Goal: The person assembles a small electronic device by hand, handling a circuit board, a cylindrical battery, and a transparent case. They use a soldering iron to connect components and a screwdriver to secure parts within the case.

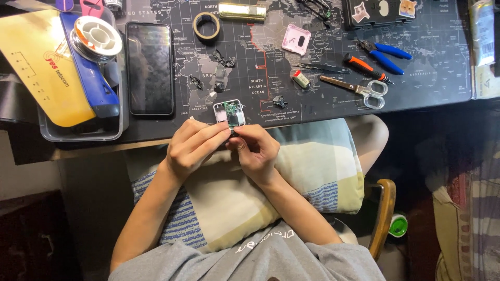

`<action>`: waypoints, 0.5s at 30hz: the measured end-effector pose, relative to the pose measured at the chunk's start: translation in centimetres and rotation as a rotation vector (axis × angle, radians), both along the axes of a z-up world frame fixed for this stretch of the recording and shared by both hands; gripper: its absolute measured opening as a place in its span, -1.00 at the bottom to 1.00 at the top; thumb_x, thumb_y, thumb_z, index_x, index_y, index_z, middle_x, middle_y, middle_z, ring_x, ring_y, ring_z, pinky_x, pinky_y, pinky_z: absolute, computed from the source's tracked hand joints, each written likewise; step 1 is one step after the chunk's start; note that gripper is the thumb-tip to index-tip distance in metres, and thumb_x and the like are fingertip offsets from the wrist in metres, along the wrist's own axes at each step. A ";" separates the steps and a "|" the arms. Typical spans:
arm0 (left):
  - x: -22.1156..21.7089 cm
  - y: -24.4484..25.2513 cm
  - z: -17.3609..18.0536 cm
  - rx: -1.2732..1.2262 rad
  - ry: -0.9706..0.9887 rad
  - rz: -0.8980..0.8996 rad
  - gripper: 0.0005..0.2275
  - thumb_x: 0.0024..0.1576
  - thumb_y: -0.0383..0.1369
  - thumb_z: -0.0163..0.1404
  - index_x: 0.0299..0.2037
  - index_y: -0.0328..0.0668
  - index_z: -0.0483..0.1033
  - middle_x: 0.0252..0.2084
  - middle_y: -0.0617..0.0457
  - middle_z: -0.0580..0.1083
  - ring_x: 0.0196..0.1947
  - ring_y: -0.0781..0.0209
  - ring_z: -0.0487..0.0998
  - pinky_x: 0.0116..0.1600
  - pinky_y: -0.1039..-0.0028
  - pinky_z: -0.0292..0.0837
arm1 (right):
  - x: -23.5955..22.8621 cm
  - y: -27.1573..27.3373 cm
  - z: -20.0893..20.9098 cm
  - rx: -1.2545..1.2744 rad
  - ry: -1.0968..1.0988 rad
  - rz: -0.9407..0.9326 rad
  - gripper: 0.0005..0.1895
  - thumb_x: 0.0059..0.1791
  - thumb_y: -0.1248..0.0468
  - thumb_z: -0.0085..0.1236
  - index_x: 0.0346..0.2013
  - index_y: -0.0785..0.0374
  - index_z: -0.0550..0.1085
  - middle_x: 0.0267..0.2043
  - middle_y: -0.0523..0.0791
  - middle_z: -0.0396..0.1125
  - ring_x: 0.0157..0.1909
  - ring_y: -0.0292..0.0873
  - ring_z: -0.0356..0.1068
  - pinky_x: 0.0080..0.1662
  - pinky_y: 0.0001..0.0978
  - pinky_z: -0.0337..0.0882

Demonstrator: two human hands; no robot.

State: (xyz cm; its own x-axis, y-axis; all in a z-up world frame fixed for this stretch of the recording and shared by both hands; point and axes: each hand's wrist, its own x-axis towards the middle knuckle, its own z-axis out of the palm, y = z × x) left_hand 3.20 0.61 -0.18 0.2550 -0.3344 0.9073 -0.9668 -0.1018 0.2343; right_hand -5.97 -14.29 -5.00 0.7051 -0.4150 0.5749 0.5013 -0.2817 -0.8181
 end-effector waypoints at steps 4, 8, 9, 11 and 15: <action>0.1 0.0 0.0 0.008 -0.014 -0.011 -0.83 0.37 -0.56 0.09 -0.24 -0.35 0.74 -0.18 -0.17 0.71 -0.47 0.12 0.51 -0.30 0.41 0.50 | 0.3 -0.2 -0.1 -0.017 -0.029 0.005 -0.88 0.06 0.42 0.41 -0.17 0.45 0.66 -0.32 0.04 0.57 -0.36 0.04 0.64 -0.29 -0.29 0.62; 0.0 0.1 0.2 0.014 0.038 -0.052 -0.81 0.38 -0.57 0.04 -0.21 -0.38 0.74 -0.17 -0.21 0.70 -0.44 0.07 0.57 -0.28 0.37 0.54 | 0.4 -0.2 0.1 -0.101 -0.023 -0.038 -0.90 0.08 0.39 0.40 -0.17 0.41 0.65 -0.29 0.01 0.58 -0.30 0.05 0.64 -0.25 -0.27 0.64; 0.0 0.1 0.3 0.017 0.062 -0.069 -0.81 0.38 -0.56 0.02 -0.20 -0.40 0.73 -0.16 -0.23 0.70 -0.42 0.04 0.60 -0.27 0.34 0.56 | 0.5 -0.2 0.1 -0.138 -0.025 -0.057 -0.89 0.09 0.38 0.39 -0.17 0.40 0.65 -0.28 0.00 0.59 -0.29 0.05 0.64 -0.24 -0.27 0.65; 0.1 0.0 -0.1 0.014 0.062 -0.064 -0.81 0.38 -0.57 0.03 -0.20 -0.41 0.73 -0.17 -0.23 0.69 -0.43 0.02 0.60 -0.27 0.34 0.57 | 0.6 -0.4 0.4 -0.163 -0.023 -0.070 -0.90 0.10 0.38 0.37 -0.16 0.39 0.66 -0.28 -0.01 0.59 -0.29 0.05 0.64 -0.24 -0.27 0.65; -0.2 0.0 -0.5 0.025 0.086 -0.052 -0.85 0.34 -0.59 0.07 -0.24 -0.40 0.70 -0.19 -0.22 0.69 -0.44 -0.02 0.61 -0.26 0.32 0.59 | 0.8 -0.4 1.1 -0.227 -0.001 -0.111 -0.92 0.12 0.35 0.33 -0.15 0.34 0.67 -0.32 -0.06 0.56 -0.37 0.00 0.61 -0.27 -0.33 0.63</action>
